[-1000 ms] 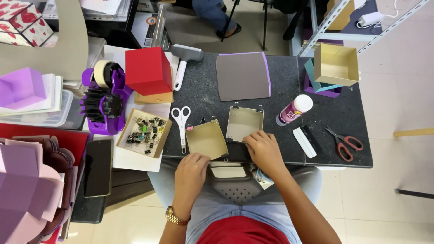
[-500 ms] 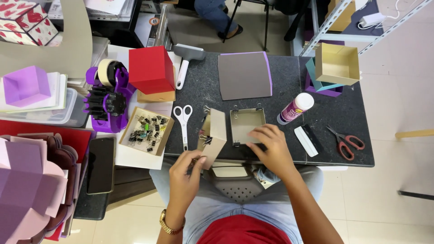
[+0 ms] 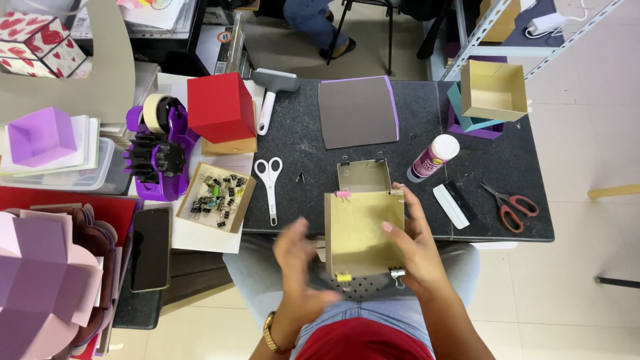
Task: The person applies glue to the edges of a folded paper box, presses the seams, and secures them with binder clips. They repeat this process on multiple boxes of different colors, removing clips from finished boxes and placing them aside.
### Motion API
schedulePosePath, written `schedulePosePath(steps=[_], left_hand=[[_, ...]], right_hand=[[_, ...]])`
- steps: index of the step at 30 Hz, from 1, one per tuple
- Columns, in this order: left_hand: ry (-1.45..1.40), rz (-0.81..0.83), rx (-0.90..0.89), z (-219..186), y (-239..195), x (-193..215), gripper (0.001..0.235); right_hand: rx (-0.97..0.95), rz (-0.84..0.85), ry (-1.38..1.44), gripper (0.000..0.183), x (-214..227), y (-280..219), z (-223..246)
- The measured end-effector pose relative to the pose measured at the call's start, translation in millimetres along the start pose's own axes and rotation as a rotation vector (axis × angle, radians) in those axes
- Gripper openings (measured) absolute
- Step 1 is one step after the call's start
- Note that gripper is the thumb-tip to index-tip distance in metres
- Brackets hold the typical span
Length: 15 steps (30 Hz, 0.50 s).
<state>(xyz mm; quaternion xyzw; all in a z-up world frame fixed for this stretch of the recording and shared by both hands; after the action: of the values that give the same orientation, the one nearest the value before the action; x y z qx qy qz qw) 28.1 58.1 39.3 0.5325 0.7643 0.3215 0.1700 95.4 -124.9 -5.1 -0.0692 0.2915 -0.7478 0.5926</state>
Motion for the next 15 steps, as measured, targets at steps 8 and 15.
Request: schedulePosePath(steps=[8,15], left_hand=[[-1.253,0.099,1.216,54,-75,-48,0.086],[-1.311,-0.004,1.33,34,-54,-59,0.082]], right_hand=[[0.188,0.087,-0.203,0.058,2,-12,-17],[0.947,0.102,-0.368,0.046,15,-12,28]])
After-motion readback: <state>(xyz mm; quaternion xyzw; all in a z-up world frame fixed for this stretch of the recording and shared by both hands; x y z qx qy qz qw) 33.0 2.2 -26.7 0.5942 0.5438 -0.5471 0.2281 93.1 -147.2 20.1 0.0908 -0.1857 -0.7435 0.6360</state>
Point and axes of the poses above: each hand's wrist, its own y-axis towards the middle knuckle, its own x-axis out of the back of the hand, z = x × y, the point moved 7 cm from there along y, towards the middle knuckle, and after that the axes turned 13 degrees about -z, right-handed, at the moved point
